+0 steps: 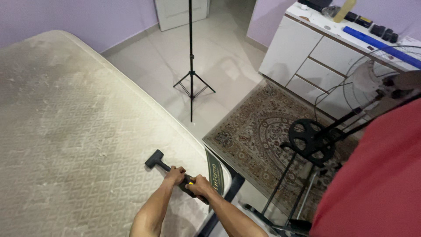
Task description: The person vacuums the top surface and the side edges of a mattress using a handheld vacuum attachment.
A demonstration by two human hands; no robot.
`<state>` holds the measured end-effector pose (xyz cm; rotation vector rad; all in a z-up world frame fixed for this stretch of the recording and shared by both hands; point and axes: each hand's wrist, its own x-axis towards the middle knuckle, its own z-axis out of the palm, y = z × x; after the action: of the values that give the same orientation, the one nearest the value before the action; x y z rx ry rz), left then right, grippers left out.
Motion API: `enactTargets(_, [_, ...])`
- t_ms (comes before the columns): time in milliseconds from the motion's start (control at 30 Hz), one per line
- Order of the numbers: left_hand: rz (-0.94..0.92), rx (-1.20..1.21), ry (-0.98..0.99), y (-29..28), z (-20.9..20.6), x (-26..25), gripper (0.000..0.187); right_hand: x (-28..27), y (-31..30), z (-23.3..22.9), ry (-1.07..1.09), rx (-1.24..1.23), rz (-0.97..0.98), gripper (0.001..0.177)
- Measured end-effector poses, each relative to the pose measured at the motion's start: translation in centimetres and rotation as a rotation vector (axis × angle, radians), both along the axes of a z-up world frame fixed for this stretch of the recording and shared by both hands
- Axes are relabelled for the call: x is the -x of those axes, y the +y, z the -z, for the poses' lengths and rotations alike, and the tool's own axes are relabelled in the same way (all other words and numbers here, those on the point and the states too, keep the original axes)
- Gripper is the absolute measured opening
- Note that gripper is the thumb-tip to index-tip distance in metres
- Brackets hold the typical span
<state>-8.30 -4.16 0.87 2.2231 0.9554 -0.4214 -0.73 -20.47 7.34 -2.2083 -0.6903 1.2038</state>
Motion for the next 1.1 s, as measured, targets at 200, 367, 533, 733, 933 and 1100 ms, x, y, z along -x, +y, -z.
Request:
enactTargets(200, [0.107,-0.033,0.107,-6.1,0.3,-1.3,0.041,-1.3,-6.3,2.9,0.145,-0.037,0.029,0.060])
enactTargets(367, [0.122,0.008,0.127,-10.9,0.5,-2.0,0.044,-2.3,-11.4,2.2,0.222,0.017,0.056,0.065])
enactTargets(533, [0.183,0.005,0.088,-14.8,0.8,-2.3,0.042,-2.0,-14.8,0.4,0.233,0.024,0.081,0.068])
enactTargets(733, [0.097,-0.032,-0.066,-15.2,1.3,0.3,0.042,0.7,-15.1,-1.3,0.226,-0.006,0.118,0.056])
enactTargets(933, [0.072,-0.043,-0.075,-11.5,1.6,0.6,0.041,0.7,-10.9,0.1,0.045,-0.027,0.085,0.057])
enactTargets(1100, [0.030,-0.099,-0.181,-5.5,1.9,1.7,0.038,1.5,-4.3,-0.7,0.109,-0.038,0.094,0.038])
